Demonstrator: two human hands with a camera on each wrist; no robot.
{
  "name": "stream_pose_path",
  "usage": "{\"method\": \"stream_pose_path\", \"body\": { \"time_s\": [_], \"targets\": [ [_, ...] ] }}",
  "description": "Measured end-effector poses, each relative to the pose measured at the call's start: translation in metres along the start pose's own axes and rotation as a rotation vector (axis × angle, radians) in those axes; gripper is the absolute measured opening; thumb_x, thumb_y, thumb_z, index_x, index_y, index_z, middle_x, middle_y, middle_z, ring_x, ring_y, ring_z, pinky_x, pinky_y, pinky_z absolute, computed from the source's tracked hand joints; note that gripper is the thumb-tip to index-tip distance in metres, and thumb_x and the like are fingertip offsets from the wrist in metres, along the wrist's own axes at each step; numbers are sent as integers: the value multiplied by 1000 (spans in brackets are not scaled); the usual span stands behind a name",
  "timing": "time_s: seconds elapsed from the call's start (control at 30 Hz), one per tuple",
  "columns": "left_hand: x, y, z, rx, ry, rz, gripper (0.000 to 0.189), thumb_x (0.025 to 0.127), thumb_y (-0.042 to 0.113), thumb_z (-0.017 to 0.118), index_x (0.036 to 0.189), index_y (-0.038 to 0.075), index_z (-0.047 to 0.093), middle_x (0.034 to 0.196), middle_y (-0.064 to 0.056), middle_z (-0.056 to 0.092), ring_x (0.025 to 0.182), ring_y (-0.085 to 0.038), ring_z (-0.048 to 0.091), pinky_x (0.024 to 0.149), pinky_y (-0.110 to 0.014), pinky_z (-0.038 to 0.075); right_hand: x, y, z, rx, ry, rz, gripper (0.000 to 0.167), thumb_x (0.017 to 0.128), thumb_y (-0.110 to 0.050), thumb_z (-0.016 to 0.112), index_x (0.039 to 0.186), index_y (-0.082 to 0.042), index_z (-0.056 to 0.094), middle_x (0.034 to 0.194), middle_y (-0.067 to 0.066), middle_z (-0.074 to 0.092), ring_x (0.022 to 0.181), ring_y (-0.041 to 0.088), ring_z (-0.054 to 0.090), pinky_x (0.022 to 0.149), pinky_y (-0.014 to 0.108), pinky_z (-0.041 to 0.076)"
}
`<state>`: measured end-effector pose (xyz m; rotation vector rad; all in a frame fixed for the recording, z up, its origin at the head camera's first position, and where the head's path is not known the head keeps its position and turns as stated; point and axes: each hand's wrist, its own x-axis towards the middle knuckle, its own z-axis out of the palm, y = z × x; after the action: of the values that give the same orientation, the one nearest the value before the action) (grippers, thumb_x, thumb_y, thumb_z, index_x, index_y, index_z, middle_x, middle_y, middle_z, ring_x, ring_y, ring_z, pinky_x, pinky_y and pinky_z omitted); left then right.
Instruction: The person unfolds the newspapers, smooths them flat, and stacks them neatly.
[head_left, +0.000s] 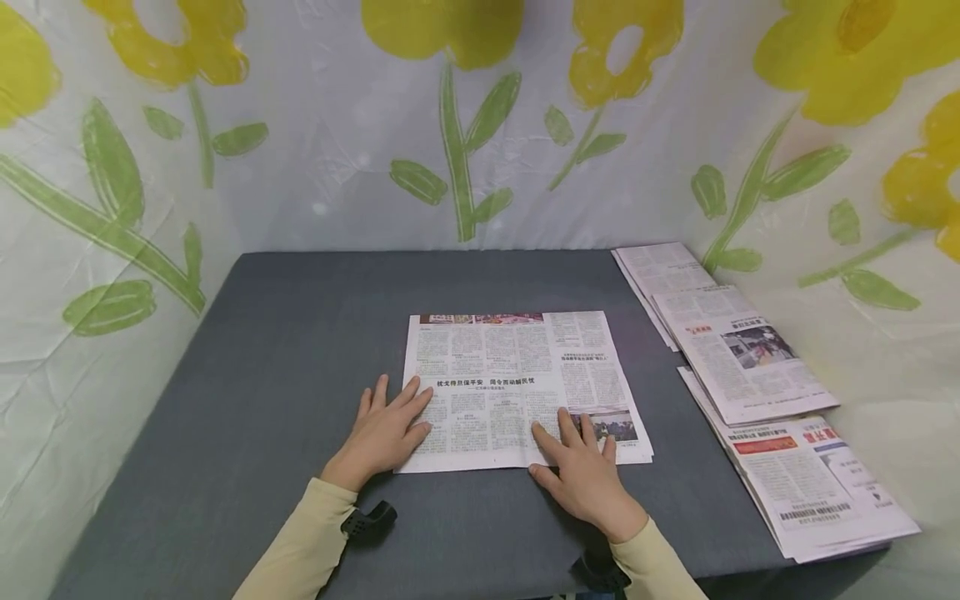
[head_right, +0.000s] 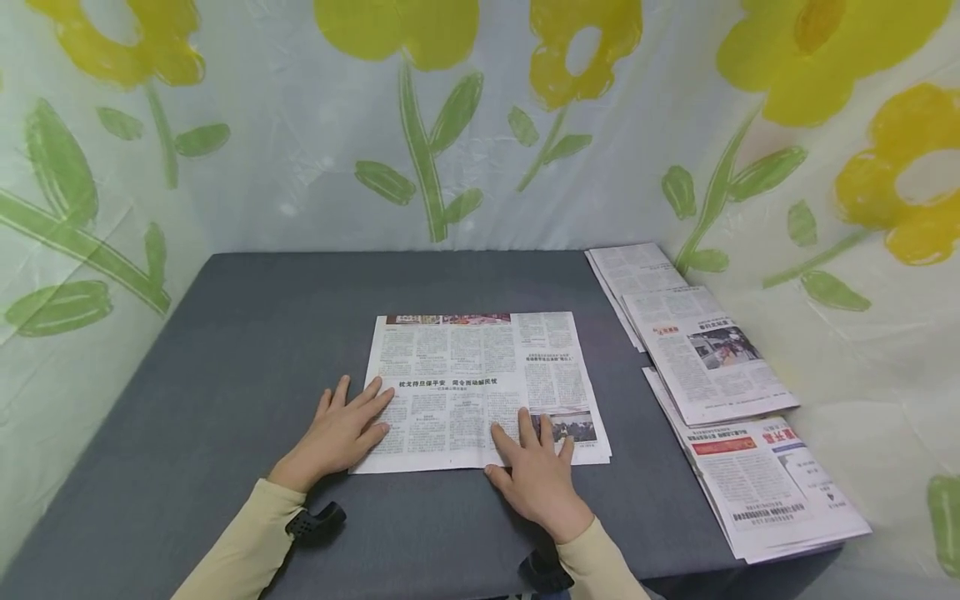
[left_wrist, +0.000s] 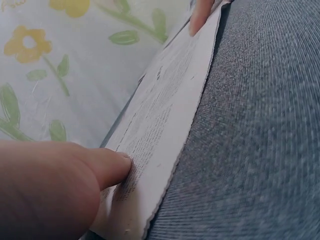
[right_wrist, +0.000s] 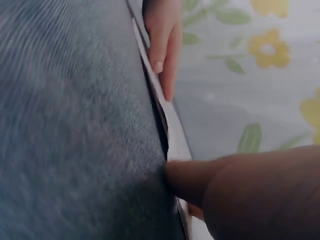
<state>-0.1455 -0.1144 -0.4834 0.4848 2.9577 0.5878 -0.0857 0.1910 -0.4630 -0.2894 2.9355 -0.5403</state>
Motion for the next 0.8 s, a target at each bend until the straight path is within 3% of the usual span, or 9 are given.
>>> {"method": "stream_pose_path", "body": {
  "time_s": [0.37,0.6,0.8],
  "targets": [
    [-6,5,1,27,28,-35,57,101,33,60,153,10,49,164,-18,37,151,-61,12,117,-78,10,20,12,-7,-40,-22,-40,59,98,-38,66,152,-17,51,163,29,30,150,59,22,109,85,17],
    [-18,14,0,47,25,-72,65,97,42,65,153,11,49,164,-18,37,151,-60,14,118,-77,11,39,24,-13,-46,-39,14,71,96,-46,66,156,-17,43,166,32,20,152,59,15,112,83,15],
    [-33,20,3,62,33,-79,71,93,48,68,151,11,51,162,-21,39,150,-61,19,118,-76,14,40,28,-12,-73,-20,111,84,90,-57,67,158,-17,39,165,34,18,151,61,14,113,82,15]
  ]
}}
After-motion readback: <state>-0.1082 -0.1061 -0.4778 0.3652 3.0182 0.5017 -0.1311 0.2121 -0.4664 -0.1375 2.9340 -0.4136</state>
